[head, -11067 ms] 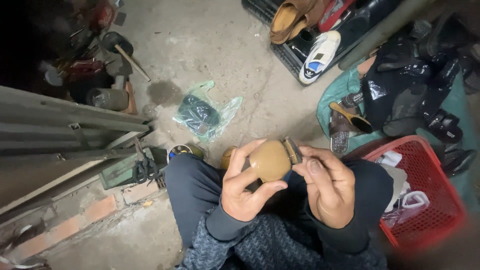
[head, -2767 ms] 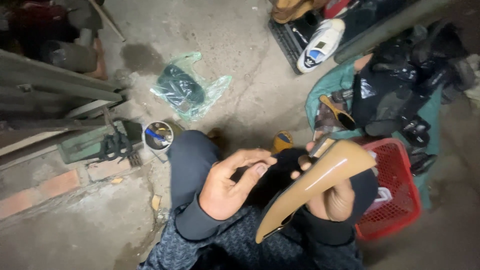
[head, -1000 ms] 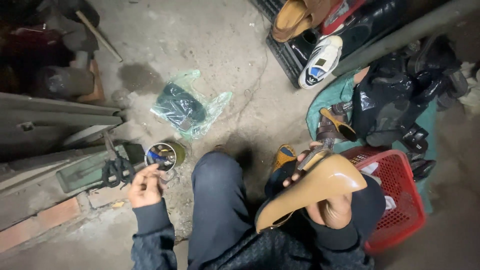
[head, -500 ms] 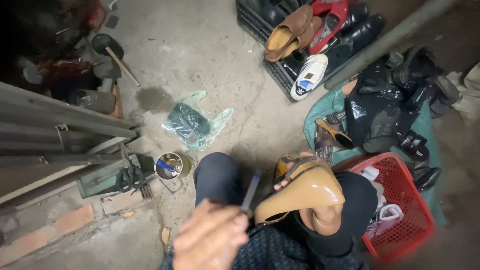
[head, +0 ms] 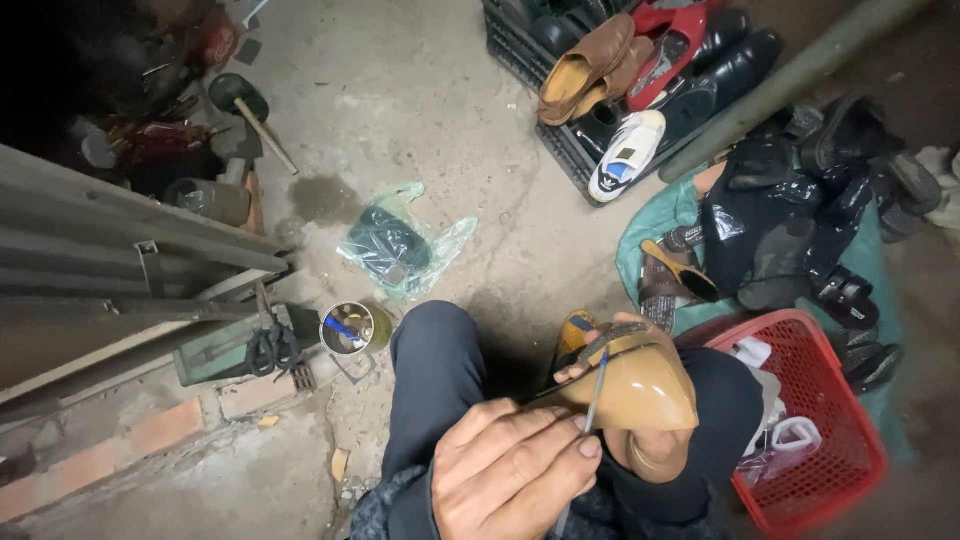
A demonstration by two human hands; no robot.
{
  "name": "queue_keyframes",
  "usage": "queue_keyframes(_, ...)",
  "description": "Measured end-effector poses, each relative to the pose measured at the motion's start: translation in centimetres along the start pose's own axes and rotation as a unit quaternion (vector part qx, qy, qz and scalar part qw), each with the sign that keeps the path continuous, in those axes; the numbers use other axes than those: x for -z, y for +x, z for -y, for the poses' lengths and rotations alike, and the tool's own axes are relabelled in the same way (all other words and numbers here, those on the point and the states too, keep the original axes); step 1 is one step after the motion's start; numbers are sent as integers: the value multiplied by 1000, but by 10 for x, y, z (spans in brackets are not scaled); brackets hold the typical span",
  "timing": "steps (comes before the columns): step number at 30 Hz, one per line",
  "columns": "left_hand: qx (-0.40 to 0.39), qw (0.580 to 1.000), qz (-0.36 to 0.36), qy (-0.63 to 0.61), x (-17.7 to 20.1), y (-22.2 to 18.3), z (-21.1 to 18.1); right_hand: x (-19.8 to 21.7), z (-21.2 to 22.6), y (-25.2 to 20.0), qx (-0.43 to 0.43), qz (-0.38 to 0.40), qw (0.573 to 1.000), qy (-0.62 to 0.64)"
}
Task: Repairing a beige high-heeled shoe by trimming material with scissors and sanding the heel.
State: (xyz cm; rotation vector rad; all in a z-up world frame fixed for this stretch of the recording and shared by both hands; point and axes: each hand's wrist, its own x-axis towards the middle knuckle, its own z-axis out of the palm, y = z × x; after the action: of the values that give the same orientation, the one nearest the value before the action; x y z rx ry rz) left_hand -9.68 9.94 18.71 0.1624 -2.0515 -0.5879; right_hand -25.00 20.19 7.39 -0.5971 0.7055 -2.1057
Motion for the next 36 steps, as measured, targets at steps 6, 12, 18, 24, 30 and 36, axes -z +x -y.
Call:
queue_keyframes(6,41,999,5,-8,-7,-3,3,6,-1,-4,10,14,1000,-5)
queue_keyframes(12,34,999,34,18,-10,-7,10,4,0,-8,22,-4,999,-24)
queue_keyframes(18,34,998,45,42,-11,-9,6,1,0,-9,37,-29,998,-46)
queue_keyframes(24,50,997,27,57,-13,-9,4,-2,-1,-9,53,-56,994,-73)
queue_keyframes(30,54,995,58,57,-15,-15,6,-3,1,-9,63,-77,990,-96)
queue_keyframes(36,59,998,-14,34,-17,-11,1,-7,-1,-9,81,-105,983,-126)
